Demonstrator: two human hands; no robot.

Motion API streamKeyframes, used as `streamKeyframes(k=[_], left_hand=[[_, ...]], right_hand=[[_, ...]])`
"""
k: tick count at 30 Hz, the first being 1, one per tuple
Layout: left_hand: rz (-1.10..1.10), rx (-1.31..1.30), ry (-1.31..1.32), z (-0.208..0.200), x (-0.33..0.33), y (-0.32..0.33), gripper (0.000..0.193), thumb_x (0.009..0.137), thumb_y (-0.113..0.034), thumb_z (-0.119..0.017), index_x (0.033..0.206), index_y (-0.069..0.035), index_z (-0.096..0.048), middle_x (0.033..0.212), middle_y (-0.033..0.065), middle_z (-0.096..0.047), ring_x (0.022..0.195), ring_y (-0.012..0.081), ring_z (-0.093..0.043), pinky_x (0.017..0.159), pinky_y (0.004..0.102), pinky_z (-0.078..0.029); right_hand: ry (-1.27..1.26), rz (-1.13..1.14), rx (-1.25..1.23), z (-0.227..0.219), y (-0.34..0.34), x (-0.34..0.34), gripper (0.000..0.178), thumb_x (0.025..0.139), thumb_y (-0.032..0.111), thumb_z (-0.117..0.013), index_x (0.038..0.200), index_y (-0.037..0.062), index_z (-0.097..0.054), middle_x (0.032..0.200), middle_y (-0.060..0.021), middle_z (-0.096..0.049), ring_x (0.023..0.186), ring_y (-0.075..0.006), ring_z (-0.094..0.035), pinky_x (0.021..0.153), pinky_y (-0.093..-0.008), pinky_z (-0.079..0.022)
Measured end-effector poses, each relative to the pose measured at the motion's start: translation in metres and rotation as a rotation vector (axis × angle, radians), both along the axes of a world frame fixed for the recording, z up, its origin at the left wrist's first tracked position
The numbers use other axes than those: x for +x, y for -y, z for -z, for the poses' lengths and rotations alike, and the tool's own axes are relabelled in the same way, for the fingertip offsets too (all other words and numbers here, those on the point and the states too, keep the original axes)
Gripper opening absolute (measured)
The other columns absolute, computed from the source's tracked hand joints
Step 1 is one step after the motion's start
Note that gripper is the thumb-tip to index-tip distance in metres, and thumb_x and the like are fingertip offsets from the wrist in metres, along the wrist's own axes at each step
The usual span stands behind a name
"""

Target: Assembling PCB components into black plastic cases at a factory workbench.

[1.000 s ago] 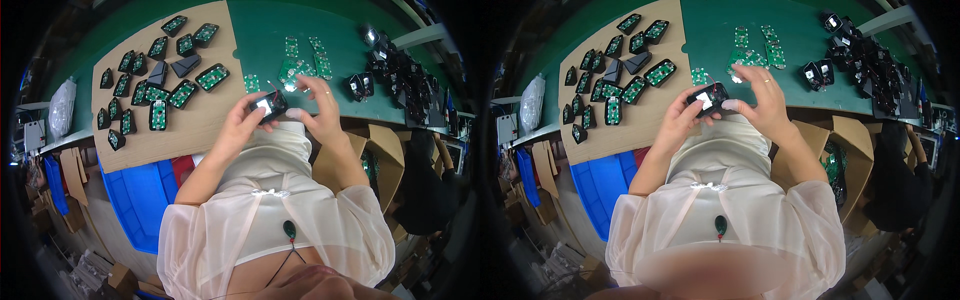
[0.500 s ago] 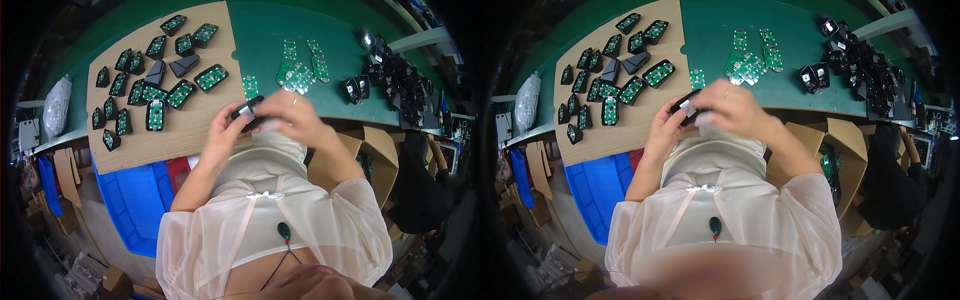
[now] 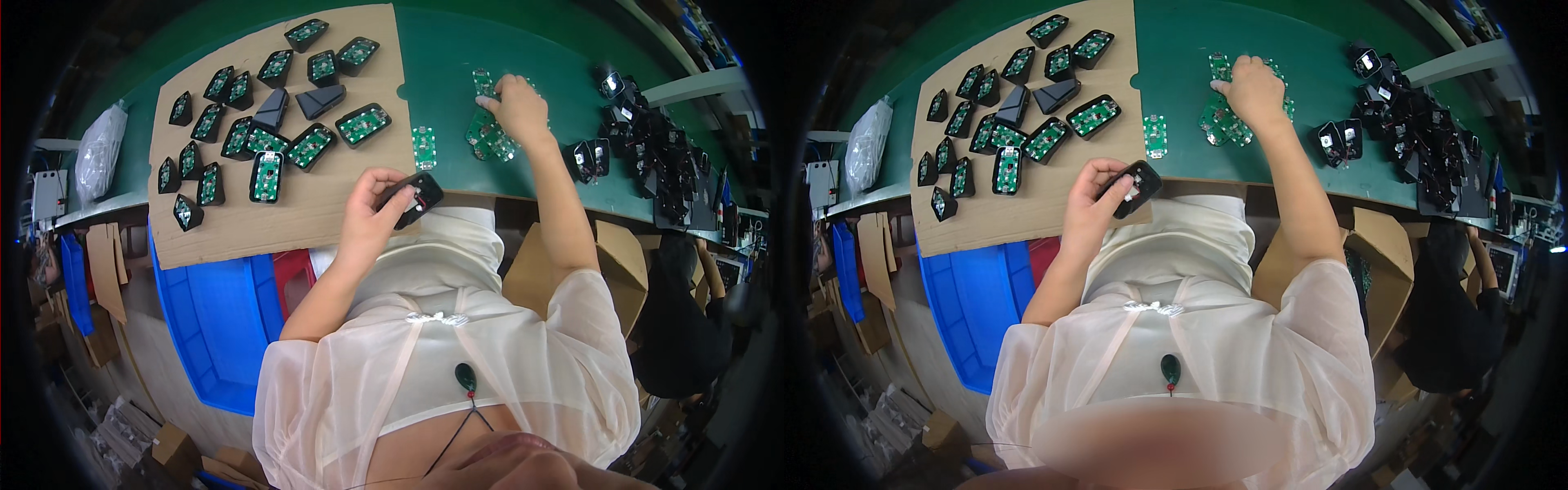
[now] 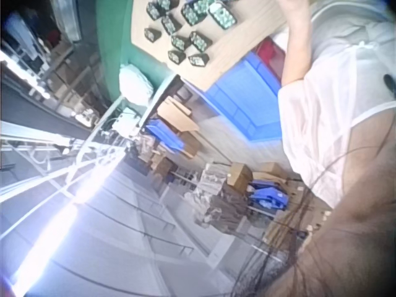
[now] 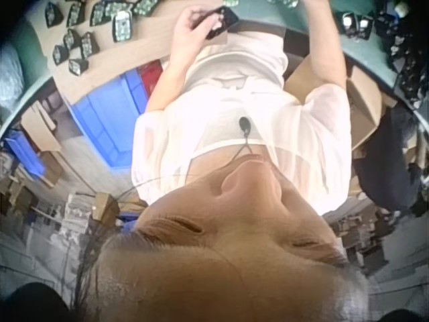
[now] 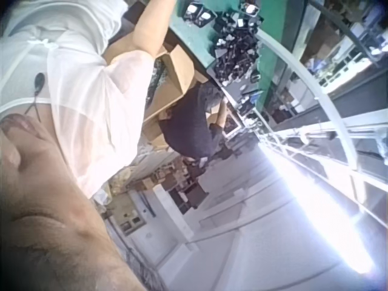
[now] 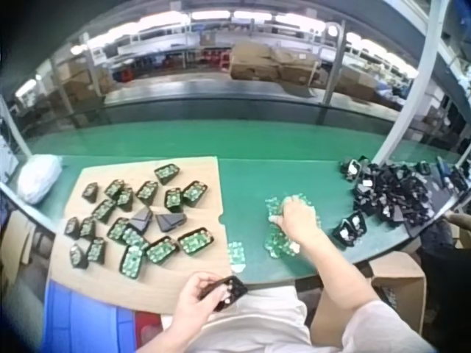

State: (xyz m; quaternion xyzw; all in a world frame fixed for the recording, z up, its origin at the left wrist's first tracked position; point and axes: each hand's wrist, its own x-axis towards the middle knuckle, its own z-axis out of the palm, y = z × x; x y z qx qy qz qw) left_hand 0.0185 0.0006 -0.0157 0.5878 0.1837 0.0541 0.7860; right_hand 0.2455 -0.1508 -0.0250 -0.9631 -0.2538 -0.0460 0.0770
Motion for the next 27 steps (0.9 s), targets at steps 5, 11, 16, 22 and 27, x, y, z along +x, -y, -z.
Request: streamKeyframes(k=[5, 11, 16, 22, 27], left_hand=[[0.018, -0.216, 0.021, 0.0, 0.005, -0.001, 0.021, 0.088, -0.01, -0.05, 0.106, -0.001, -0.043, 0.096, 0.0139, -0.058, 0.08, 0.0192, -0.061, 0.069, 0.0283, -0.052], [-0.045, -0.289, 0.021, 0.012, 0.007, -0.004, 0.022, 0.09, -0.008, -0.045, 0.109, -0.002, -0.039, 0.094, 0.0159, -0.058, 0.079, 0.0236, -0.062, 0.067, 0.0326, -0.055], [-0.049, -0.282, -0.014, 0.014, 0.008, -0.005, 0.021, 0.089, -0.006, -0.046, 0.109, -0.003, -0.042, 0.094, 0.0116, -0.058, 0.08, 0.0178, -0.061, 0.068, 0.0294, -0.053], [-0.158, 0.022, 0.145, 0.022, 0.013, 0.005, 0.015, 0.086, -0.003, -0.048, 0.101, -0.002, -0.045, 0.084, 0.0064, -0.057, 0.073, 0.0087, -0.053, 0.06, 0.0228, -0.044], [-0.118, 0.088, 0.132, 0.016, 0.013, 0.004, 0.017, 0.085, -0.003, -0.049, 0.102, -0.001, -0.044, 0.088, 0.0073, -0.057, 0.077, 0.0096, -0.054, 0.064, 0.0242, -0.045]], right_hand=[[-0.109, -0.004, 0.184, -0.002, -0.004, 0.001, 0.035, 0.074, 0.027, -0.068, 0.092, 0.0004, -0.053, 0.089, -0.0125, -0.057, 0.079, -0.0282, -0.059, 0.066, -0.0382, -0.049], [-0.473, -0.088, 1.019, -0.02, -0.014, -0.042, 0.028, 0.077, -0.001, -0.062, 0.1, -0.0002, -0.046, 0.081, -0.0039, -0.05, 0.061, -0.0087, -0.051, 0.055, -0.0201, -0.044], [-0.822, -0.323, 1.298, -0.044, -0.015, -0.126, 0.035, 0.078, -0.004, -0.06, 0.106, 0.0002, -0.04, 0.085, -0.0064, -0.05, 0.072, -0.0118, -0.053, 0.057, -0.0221, -0.046], [-1.009, -0.374, 1.262, -0.04, -0.021, -0.158, 0.036, 0.079, -0.004, -0.06, 0.107, 0.0009, -0.038, 0.088, -0.0079, -0.052, 0.072, -0.0114, -0.053, 0.062, -0.0227, -0.046], [-0.956, -0.327, 1.335, -0.032, -0.023, -0.156, 0.034, 0.079, -0.004, -0.059, 0.106, 0.0009, -0.038, 0.09, -0.0074, -0.049, 0.07, -0.0105, -0.052, 0.061, -0.0226, -0.047]])
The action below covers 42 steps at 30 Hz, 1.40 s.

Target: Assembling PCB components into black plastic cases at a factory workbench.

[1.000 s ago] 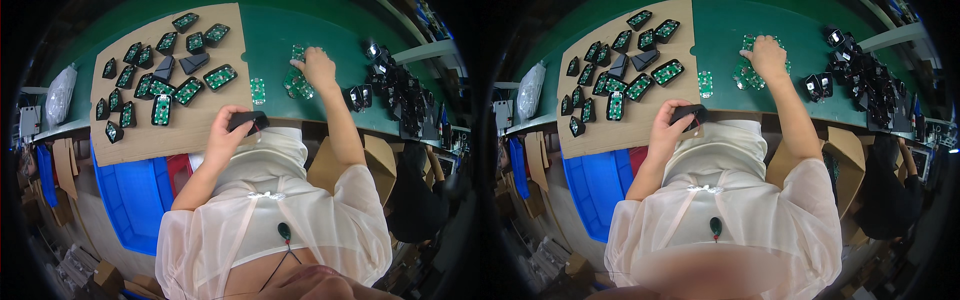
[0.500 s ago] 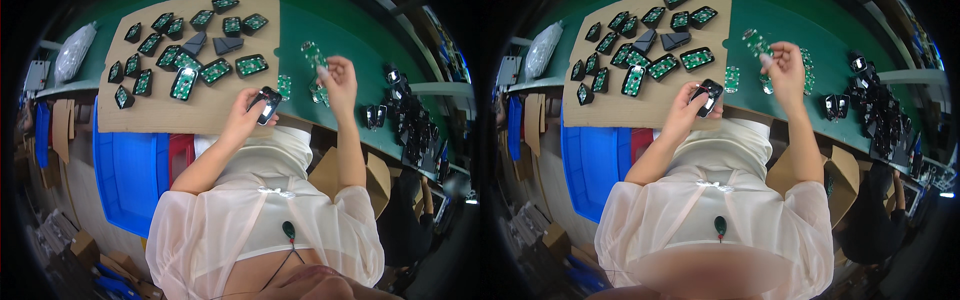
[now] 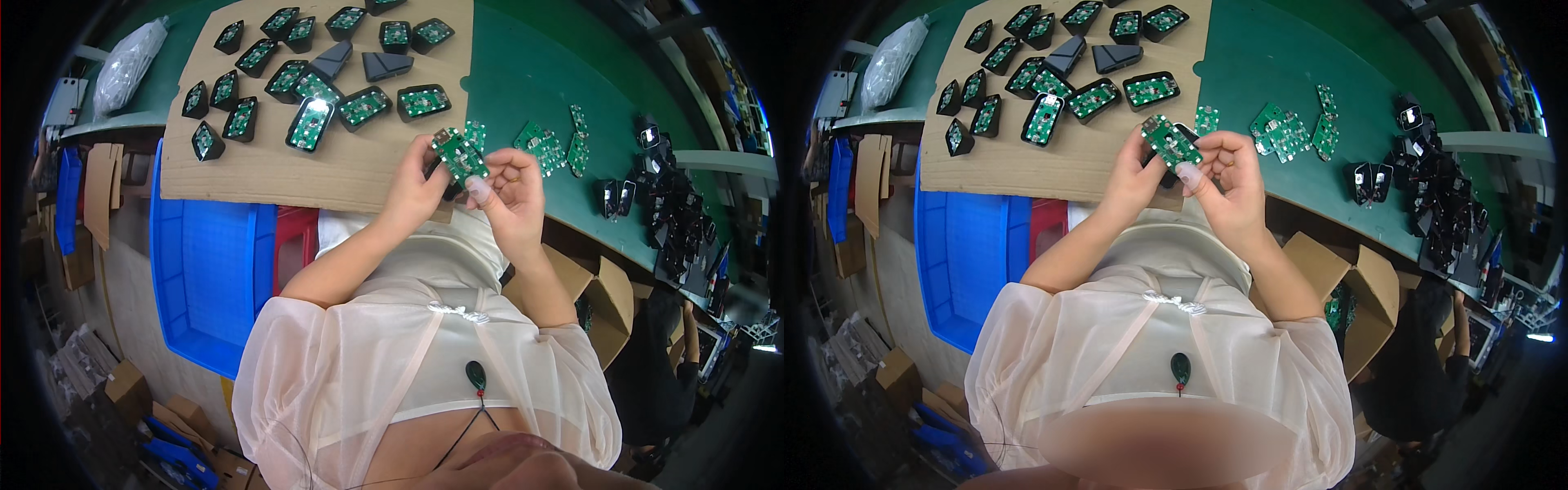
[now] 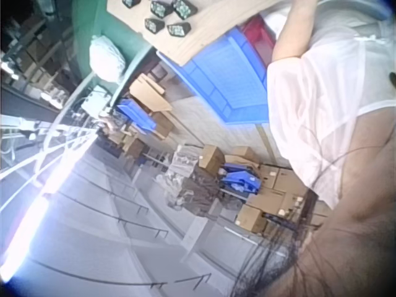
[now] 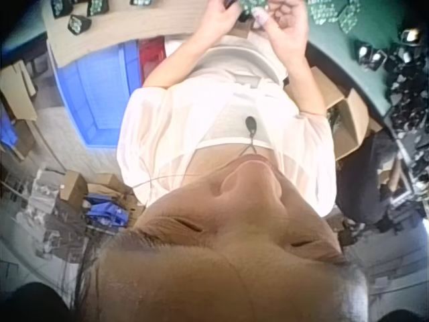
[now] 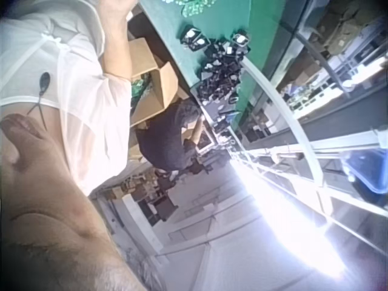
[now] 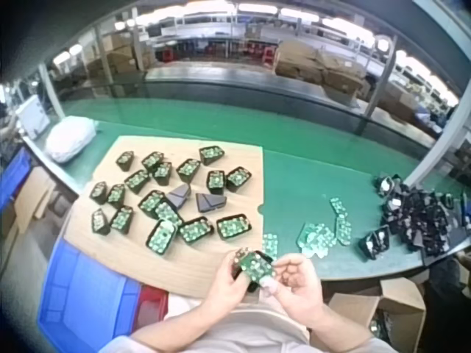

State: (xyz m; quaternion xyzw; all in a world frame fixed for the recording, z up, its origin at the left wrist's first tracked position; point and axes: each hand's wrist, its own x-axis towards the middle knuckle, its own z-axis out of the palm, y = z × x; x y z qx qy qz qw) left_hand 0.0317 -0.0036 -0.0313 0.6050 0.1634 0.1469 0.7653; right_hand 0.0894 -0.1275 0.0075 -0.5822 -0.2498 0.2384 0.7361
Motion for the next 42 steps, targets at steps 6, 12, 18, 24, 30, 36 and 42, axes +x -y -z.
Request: streamKeyframes(k=[6, 12, 18, 24, 30, 36, 42], left_hand=[[-0.026, -0.039, 0.003, 0.005, -0.001, 0.0, 0.022, 0.084, -0.001, -0.05, 0.104, 0.001, -0.042, 0.092, 0.0094, -0.057, 0.085, 0.013, -0.055, 0.073, 0.0265, -0.045], [-0.019, 0.04, 0.041, 0.005, -0.002, 0.004, 0.023, 0.084, -0.001, -0.05, 0.106, 0.001, -0.043, 0.095, 0.0106, -0.057, 0.088, 0.014, -0.056, 0.076, 0.0267, -0.045], [-0.086, 0.111, 0.079, 0.004, -0.005, 0.003, 0.023, 0.084, -0.001, -0.051, 0.106, 0.001, -0.045, 0.094, 0.0109, -0.057, 0.087, 0.015, -0.056, 0.078, 0.0269, -0.044], [-0.098, 0.138, 0.086, 0.005, -0.005, 0.004, 0.023, 0.085, -0.002, -0.05, 0.107, 0.002, -0.045, 0.094, 0.011, -0.057, 0.087, 0.0144, -0.056, 0.079, 0.0264, -0.044], [-0.079, 0.067, 0.07, 0.002, -0.008, 0.004, 0.024, 0.085, -0.002, -0.051, 0.108, 0.002, -0.045, 0.099, 0.0103, -0.056, 0.088, 0.015, -0.056, 0.08, 0.0261, -0.044], [0.014, -0.357, 0.049, -0.014, -0.013, 0.006, 0.026, 0.085, -0.007, -0.054, 0.11, 0.0, -0.046, 0.102, 0.0074, -0.054, 0.085, 0.0109, -0.055, 0.064, 0.0235, -0.048], [0.03, -0.14, -0.039, -0.01, -0.013, 0.004, 0.031, 0.084, -0.011, -0.058, 0.112, -0.002, -0.047, 0.102, 0.0043, -0.054, 0.083, 0.0086, -0.054, 0.058, 0.0217, -0.048]], right_hand=[[-0.048, 0.007, -0.012, 0.004, 0.005, 0.003, 0.033, 0.08, -0.005, -0.058, 0.106, 0.0013, -0.038, 0.09, -0.0066, -0.049, 0.071, -0.0098, -0.052, 0.06, -0.0221, -0.047], [-0.136, -0.013, -0.013, 0.004, 0.004, 0.001, 0.031, 0.08, -0.005, -0.058, 0.104, 0.0011, -0.04, 0.087, -0.0056, -0.049, 0.07, -0.0089, -0.051, 0.059, -0.0211, -0.046], [0.045, 0.14, -0.075, 0.004, 0.006, 0.002, 0.03, 0.08, -0.003, -0.059, 0.104, 0.0014, -0.04, 0.087, -0.0056, -0.049, 0.068, -0.0079, -0.05, 0.058, -0.0202, -0.045], [-0.022, 0.106, -0.042, 0.006, 0.006, -0.005, 0.03, 0.081, -0.002, -0.059, 0.104, 0.0011, -0.04, 0.087, -0.0058, -0.05, 0.069, -0.008, -0.05, 0.058, -0.0202, -0.045], [-0.103, 0.095, -0.061, 0.006, 0.008, -0.005, 0.03, 0.081, -0.002, -0.058, 0.105, 0.001, -0.04, 0.087, -0.0056, -0.05, 0.07, -0.0079, -0.05, 0.058, -0.0201, -0.046], [-0.123, 0.033, -0.022, 0.015, 0.017, -0.001, 0.029, 0.081, -0.001, -0.058, 0.104, 0.0013, -0.041, 0.087, -0.0047, -0.05, 0.069, -0.0073, -0.049, 0.057, -0.02, -0.045], [-0.027, 0.033, -0.139, 0.019, 0.02, -0.006, 0.03, 0.08, 0.002, -0.061, 0.106, 0.0024, -0.045, 0.089, -0.0037, -0.048, 0.067, -0.0059, -0.047, 0.054, -0.0178, -0.04]])
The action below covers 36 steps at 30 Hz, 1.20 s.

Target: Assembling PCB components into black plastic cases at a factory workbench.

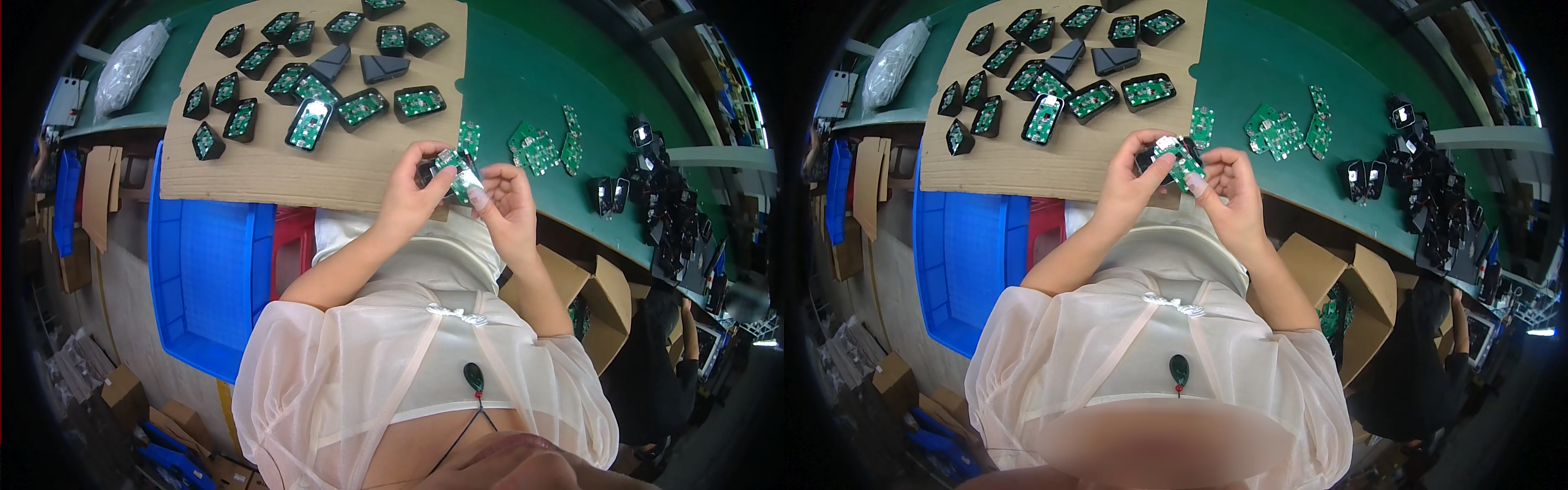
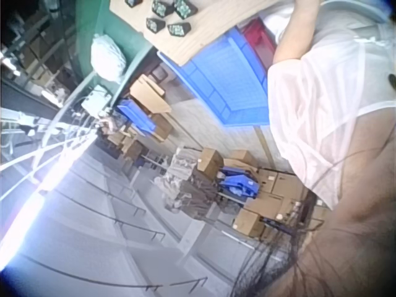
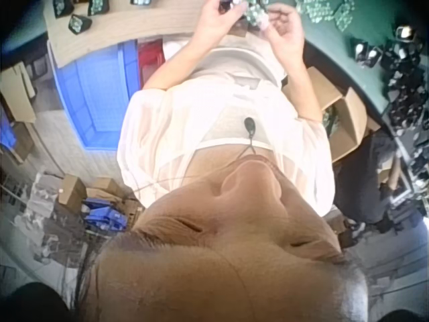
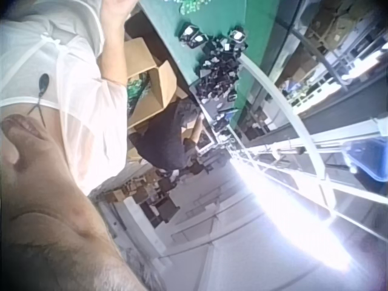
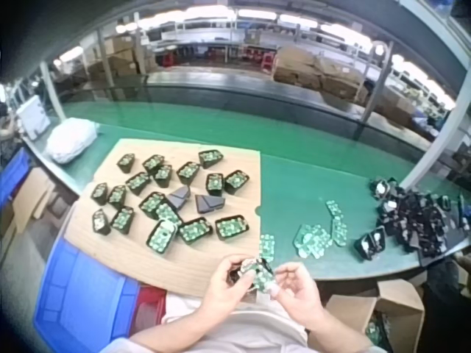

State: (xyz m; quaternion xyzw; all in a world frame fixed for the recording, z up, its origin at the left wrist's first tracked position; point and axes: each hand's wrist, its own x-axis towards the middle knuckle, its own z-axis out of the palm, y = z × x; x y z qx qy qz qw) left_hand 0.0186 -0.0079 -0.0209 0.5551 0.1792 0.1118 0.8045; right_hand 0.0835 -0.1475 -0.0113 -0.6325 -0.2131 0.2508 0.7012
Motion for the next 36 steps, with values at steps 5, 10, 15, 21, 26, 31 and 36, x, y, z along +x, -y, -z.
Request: streamKeyframes(k=[5, 10, 15, 21, 26, 31, 36], left_hand=[[-0.054, 0.21, 0.133, 0.003, 0.0, 0.004, 0.03, 0.082, -0.004, -0.057, 0.111, -0.003, -0.048, 0.102, 0.0047, -0.053, 0.091, 0.0095, -0.052, 0.074, 0.0216, -0.045], [-0.054, 0.216, 0.148, -0.004, -0.001, 0.003, 0.031, 0.08, 0.0, -0.058, 0.11, -0.003, -0.05, 0.103, 0.0062, -0.052, 0.093, 0.0119, -0.051, 0.08, 0.024, -0.042], [-0.11, 0.564, 0.264, -0.003, -0.001, -0.002, 0.022, 0.077, 0.003, -0.059, 0.099, -0.003, -0.057, 0.101, 0.0087, -0.052, 0.089, 0.0146, -0.052, 0.077, 0.0254, -0.043], [-0.217, 0.852, 0.333, -0.015, -0.002, 0.001, 0.015, 0.073, 0.001, -0.062, 0.087, -0.006, -0.062, 0.093, 0.0074, -0.053, 0.064, 0.0153, -0.054, 0.053, 0.0268, -0.044], [-0.145, 0.685, 0.283, -0.018, -0.001, -0.005, 0.01, 0.075, -0.002, -0.063, 0.085, -0.004, -0.059, 0.09, 0.0056, -0.054, 0.068, 0.0122, -0.052, 0.059, 0.0232, -0.042], [0.065, 0.146, 0.129, -0.024, -0.007, -0.01, 0.009, 0.081, -0.006, -0.06, 0.088, -0.003, -0.057, 0.082, -0.0009, -0.053, 0.07, 0.005, -0.048, 0.06, 0.0195, -0.04], [0.216, -0.04, -0.023, -0.033, -0.008, -0.013, 0.008, 0.084, -0.008, -0.057, 0.091, -0.005, -0.056, 0.077, -0.005, -0.051, 0.066, 0.0008, -0.044, 0.055, 0.0165, -0.036]], right_hand=[[0.457, 0.104, -0.207, -0.015, -0.007, 0.005, 0.021, 0.077, 0.003, -0.064, 0.097, 0.0024, -0.056, 0.087, -0.0041, -0.049, 0.065, -0.0051, -0.046, 0.054, -0.0176, -0.036], [0.454, 0.131, -0.151, -0.007, -0.013, 0.009, 0.013, 0.076, 0.002, -0.064, 0.088, 0.0015, -0.06, 0.081, -0.0055, -0.052, 0.063, -0.0086, -0.047, 0.055, -0.0207, -0.037], [1.069, 0.073, -0.323, -0.017, -0.012, 0.019, 0.013, 0.071, 0.005, -0.064, 0.083, 0.0039, -0.059, 0.071, -0.0043, -0.053, 0.063, -0.0213, -0.049, 0.054, -0.0311, -0.039], [1.359, -0.055, -0.535, -0.047, -0.014, 0.021, 0.012, 0.067, 0.004, -0.064, 0.077, 0.0039, -0.057, 0.069, -0.0034, -0.053, 0.063, -0.0221, -0.05, 0.053, -0.0339, -0.039], [1.279, -0.039, -0.434, -0.042, -0.016, 0.025, 0.013, 0.068, 0.004, -0.063, 0.079, 0.0062, -0.058, 0.073, -0.0023, -0.055, 0.069, -0.0201, -0.052, 0.057, -0.0305, -0.04], [1.066, -0.012, -0.21, -0.027, -0.014, 0.024, 0.016, 0.067, 0.002, -0.067, 0.081, 0.005, -0.061, 0.077, -0.0049, -0.057, 0.071, -0.0207, -0.053, 0.06, -0.0291, -0.043], [0.639, -0.014, -0.045, -0.019, -0.007, 0.017, 0.018, 0.067, -0.002, -0.066, 0.084, 0.0034, -0.061, 0.077, -0.0082, -0.056, 0.071, -0.0215, -0.052, 0.062, -0.0291, -0.042]])
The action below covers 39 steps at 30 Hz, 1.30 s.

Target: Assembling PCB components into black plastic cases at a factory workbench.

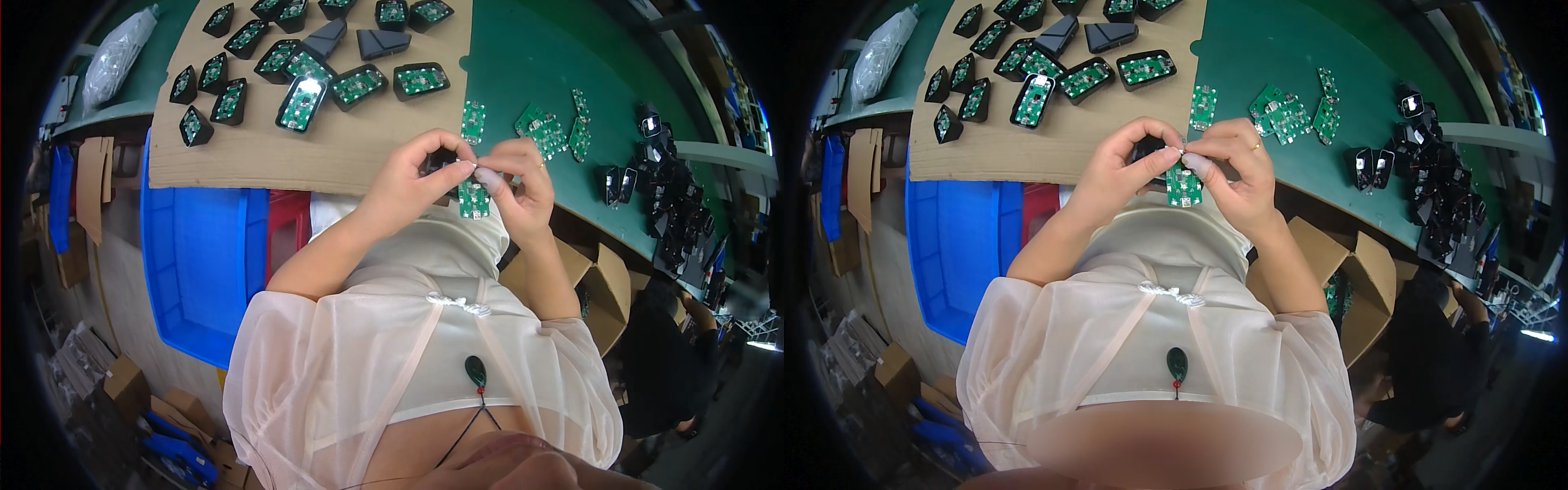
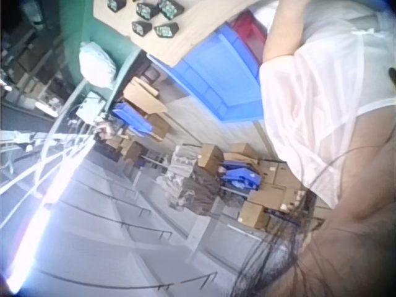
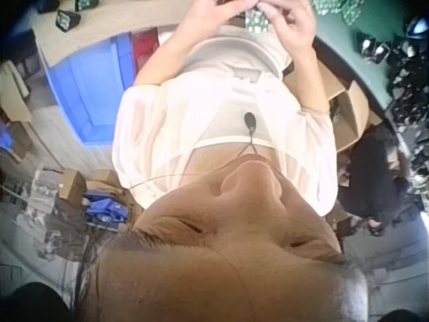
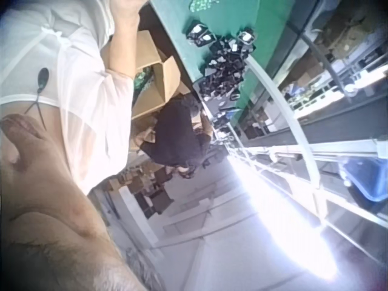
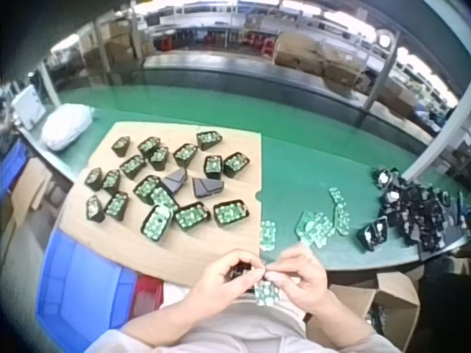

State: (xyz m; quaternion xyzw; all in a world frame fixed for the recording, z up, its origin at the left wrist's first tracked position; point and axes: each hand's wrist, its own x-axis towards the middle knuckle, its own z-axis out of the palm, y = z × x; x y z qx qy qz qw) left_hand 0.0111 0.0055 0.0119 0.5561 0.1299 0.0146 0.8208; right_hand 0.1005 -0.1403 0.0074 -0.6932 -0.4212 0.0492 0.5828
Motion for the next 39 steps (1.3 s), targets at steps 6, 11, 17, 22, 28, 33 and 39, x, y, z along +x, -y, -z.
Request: streamKeyframes(k=[6, 11, 17, 22, 28, 33, 39], left_hand=[[0.045, 0.054, 0.027, 0.002, 0.001, 0.0, 0.013, 0.084, -0.008, -0.057, 0.096, -0.006, -0.054, 0.084, -0.0033, -0.052, 0.064, 0.0015, -0.044, 0.052, 0.0157, -0.036], [-0.251, 0.268, 0.234, 0.008, 0.001, 0.006, 0.024, 0.081, 0.002, -0.055, 0.105, -0.001, -0.049, 0.097, 0.0024, -0.051, 0.084, 0.0065, -0.049, 0.074, 0.0202, -0.043], [-0.212, 0.342, 0.135, 0.001, -0.004, 0.005, 0.021, 0.082, 0.0, -0.053, 0.102, -0.001, -0.05, 0.092, 0.0019, -0.053, 0.076, 0.0045, -0.049, 0.065, 0.0194, -0.043], [-0.258, 0.494, 0.189, 0.0, -0.005, 0.005, 0.017, 0.081, 0.0, -0.053, 0.098, -0.001, -0.052, 0.09, 0.0019, -0.054, 0.073, 0.0053, -0.05, 0.063, 0.0196, -0.043], [-0.307, 0.636, 0.276, 0.0, -0.004, 0.006, 0.017, 0.078, 0.003, -0.054, 0.094, -0.001, -0.053, 0.09, 0.0063, -0.055, 0.077, 0.0123, -0.053, 0.069, 0.0239, -0.044], [-0.298, 0.707, 0.282, -0.001, -0.005, 0.006, 0.016, 0.078, 0.003, -0.054, 0.093, 0.0, -0.052, 0.091, 0.009, -0.056, 0.08, 0.0171, -0.055, 0.072, 0.0264, -0.044], [-0.261, 0.627, 0.205, 0.002, -0.005, 0.005, 0.013, 0.081, 0.001, -0.053, 0.094, 0.0, -0.052, 0.091, 0.0085, -0.057, 0.081, 0.0151, -0.055, 0.072, 0.0255, -0.044]], right_hand=[[0.279, -0.015, 0.019, -0.001, 0.001, 0.007, 0.021, 0.064, -0.003, -0.067, 0.083, 0.0034, -0.06, 0.077, -0.0079, -0.056, 0.068, -0.0213, -0.052, 0.057, -0.0288, -0.042], [0.477, -0.052, -0.019, -0.007, 0.002, 0.008, 0.026, 0.056, -0.003, -0.067, 0.081, 0.0039, -0.059, 0.076, -0.0071, -0.056, 0.064, -0.022, -0.051, 0.053, -0.0306, -0.041], [0.627, -0.097, -0.112, -0.014, 0.001, 0.008, 0.031, 0.05, 0.0, -0.066, 0.08, 0.0032, -0.058, 0.078, -0.0057, -0.055, 0.063, -0.0219, -0.05, 0.052, -0.0318, -0.042], [0.667, -0.105, -0.138, -0.016, 0.0, 0.008, 0.031, 0.05, 0.001, -0.066, 0.08, 0.0026, -0.057, 0.079, -0.0051, -0.054, 0.063, -0.0211, -0.049, 0.052, -0.0318, -0.041], [0.762, -0.122, -0.176, -0.021, -0.002, 0.007, 0.027, 0.053, 0.001, -0.064, 0.078, 0.0025, -0.056, 0.079, -0.0042, -0.053, 0.063, -0.0197, -0.049, 0.051, -0.0301, -0.041], [0.805, -0.203, -0.262, -0.031, -0.004, 0.007, 0.019, 0.059, 0.006, -0.062, 0.076, 0.0027, -0.054, 0.075, -0.0037, -0.05, 0.063, -0.0182, -0.047, 0.051, -0.0288, -0.041], [0.787, -0.262, -0.278, -0.032, -0.009, 0.007, 0.016, 0.06, 0.005, -0.061, 0.074, 0.0027, -0.053, 0.072, -0.0037, -0.048, 0.062, -0.0181, -0.047, 0.052, -0.0291, -0.041]])
